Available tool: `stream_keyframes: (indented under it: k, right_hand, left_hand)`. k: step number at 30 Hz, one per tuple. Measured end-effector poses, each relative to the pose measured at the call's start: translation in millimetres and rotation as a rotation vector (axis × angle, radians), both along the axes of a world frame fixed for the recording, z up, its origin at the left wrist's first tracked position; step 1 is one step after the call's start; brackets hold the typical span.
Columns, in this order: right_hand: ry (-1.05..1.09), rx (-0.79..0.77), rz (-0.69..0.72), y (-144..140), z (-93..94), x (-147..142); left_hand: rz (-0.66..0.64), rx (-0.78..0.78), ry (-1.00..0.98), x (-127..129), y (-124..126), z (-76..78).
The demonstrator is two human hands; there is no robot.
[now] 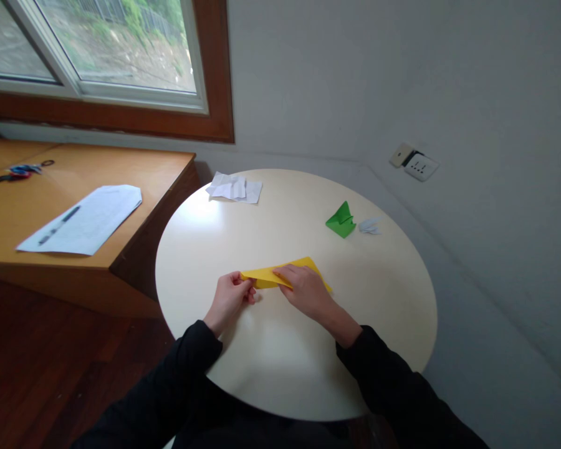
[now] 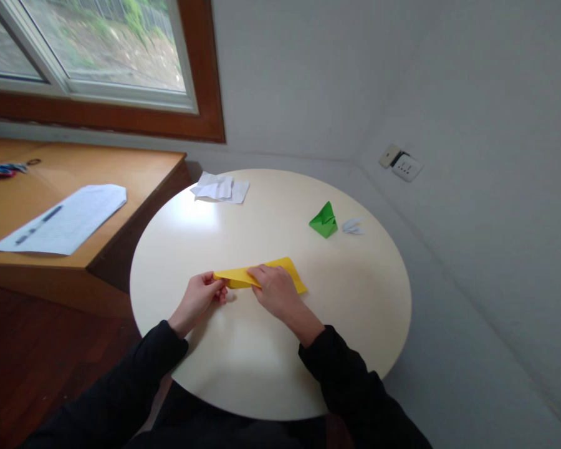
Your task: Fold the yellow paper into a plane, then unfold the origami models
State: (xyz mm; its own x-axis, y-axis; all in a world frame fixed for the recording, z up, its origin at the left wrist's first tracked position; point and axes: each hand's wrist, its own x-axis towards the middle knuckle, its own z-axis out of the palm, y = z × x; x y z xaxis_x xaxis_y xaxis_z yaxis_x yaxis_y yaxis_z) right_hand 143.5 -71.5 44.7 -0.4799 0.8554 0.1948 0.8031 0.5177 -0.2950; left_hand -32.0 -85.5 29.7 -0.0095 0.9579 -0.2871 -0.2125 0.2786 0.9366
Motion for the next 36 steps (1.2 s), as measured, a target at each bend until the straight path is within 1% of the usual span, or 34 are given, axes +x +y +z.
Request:
stream_keyframes:
  k: [4, 7, 13, 18, 23, 27, 32, 36]
  right_hand:
    - [-0.023, 0.020, -0.012, -2.3, -2.4, -3.1]
    - [-0.027, 0.055, -0.004, -5.0, -5.4, -4.0]
    - [-0.030, 0.154, 0.027, -10.6, -18.3, -5.5]
    - [-0.015, 0.192, 0.057, -12.9, -31.6, -9.7]
    - [0.002, 0.215, 0.076, -10.7, -42.5, -13.1]
    - [0.016, 0.237, 0.085, -8.6, -48.7, -15.7]
    - [0.022, 0.234, 0.077, -8.8, -51.3, -17.7]
    - [0.024, 0.210, 0.085, -9.1, -50.9, -17.8]
  left_hand:
    - [0.007, 0.010, 0.024, 0.4, 0.3, -1.4]
    - [0.012, 0.012, 0.004, -0.5, 0.6, -2.7]
    - [-0.005, -0.003, -0.061, -1.6, -0.2, 0.7]
    - [-0.059, -0.004, -0.051, -5.4, -0.4, 2.3]
    - [-0.117, 0.015, 0.007, -12.3, -0.1, -0.8]
    - [-0.110, 0.020, 0.005, -16.0, -1.2, -2.7]
    - [-0.097, -0.016, -0.027, -16.0, -1.4, -0.4]
    - [-0.037, 0.008, 0.000, -14.2, 2.6, -4.1]
